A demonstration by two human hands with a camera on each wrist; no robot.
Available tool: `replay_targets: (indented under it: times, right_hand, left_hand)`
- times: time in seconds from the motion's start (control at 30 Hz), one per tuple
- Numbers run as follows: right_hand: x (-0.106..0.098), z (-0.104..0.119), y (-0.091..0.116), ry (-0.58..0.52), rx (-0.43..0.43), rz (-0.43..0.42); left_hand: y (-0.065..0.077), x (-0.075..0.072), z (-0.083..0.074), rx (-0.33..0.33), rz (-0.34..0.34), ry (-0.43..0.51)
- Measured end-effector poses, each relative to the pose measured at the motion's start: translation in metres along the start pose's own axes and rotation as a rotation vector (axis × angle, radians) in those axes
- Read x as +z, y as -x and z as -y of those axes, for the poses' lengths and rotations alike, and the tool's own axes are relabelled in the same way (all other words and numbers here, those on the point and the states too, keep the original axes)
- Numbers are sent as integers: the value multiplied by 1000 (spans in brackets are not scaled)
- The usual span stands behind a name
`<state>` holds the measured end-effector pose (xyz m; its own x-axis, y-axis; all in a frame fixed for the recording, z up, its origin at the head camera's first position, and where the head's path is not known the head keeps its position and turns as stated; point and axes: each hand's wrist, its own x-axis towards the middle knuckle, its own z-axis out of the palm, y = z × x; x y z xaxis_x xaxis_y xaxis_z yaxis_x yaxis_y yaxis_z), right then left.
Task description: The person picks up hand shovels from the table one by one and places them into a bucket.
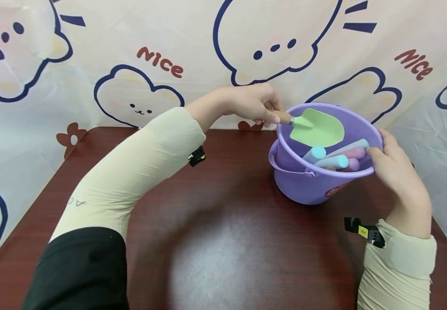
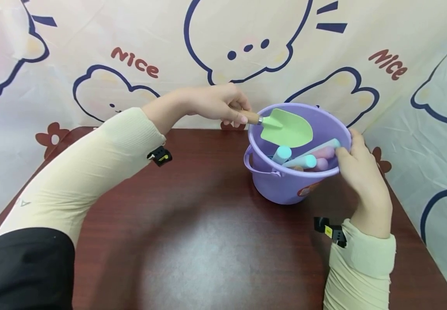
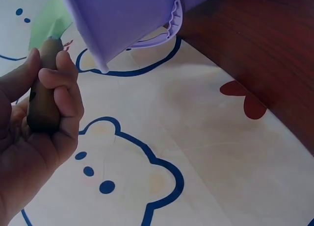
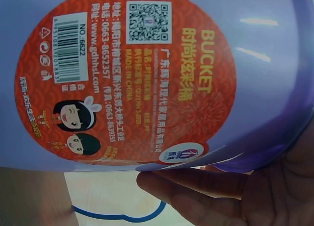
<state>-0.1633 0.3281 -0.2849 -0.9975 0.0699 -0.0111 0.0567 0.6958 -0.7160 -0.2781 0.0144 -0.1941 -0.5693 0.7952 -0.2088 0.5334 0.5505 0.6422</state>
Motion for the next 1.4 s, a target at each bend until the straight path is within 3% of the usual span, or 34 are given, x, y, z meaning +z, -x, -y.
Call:
replay_targets:
  times: [0.23,0.47,0.87,1.1,1.27,1.4]
  right_hand:
    - [-1,0,0,3,-1,3]
    - [0,0,-1,10,-15,6]
    - [0,-2,0,-18,-6,20]
    - [-1,0,-2,12,-17,9]
    - [-2,0,-1,22,-17,8]
    - [0,-1,0,6,-17,14]
  left_hand:
    - [-11,-1,-12,24,11,-146]
    - [-22,2,-20,27,31,-186]
    - [-40,28,-29,26,-26,-405]
    - [-42,38,-33,-35,-29,-465]
    - [-43,43,-39,-57,-19,-613]
    - [-44,47,-40,-64,-19,-671]
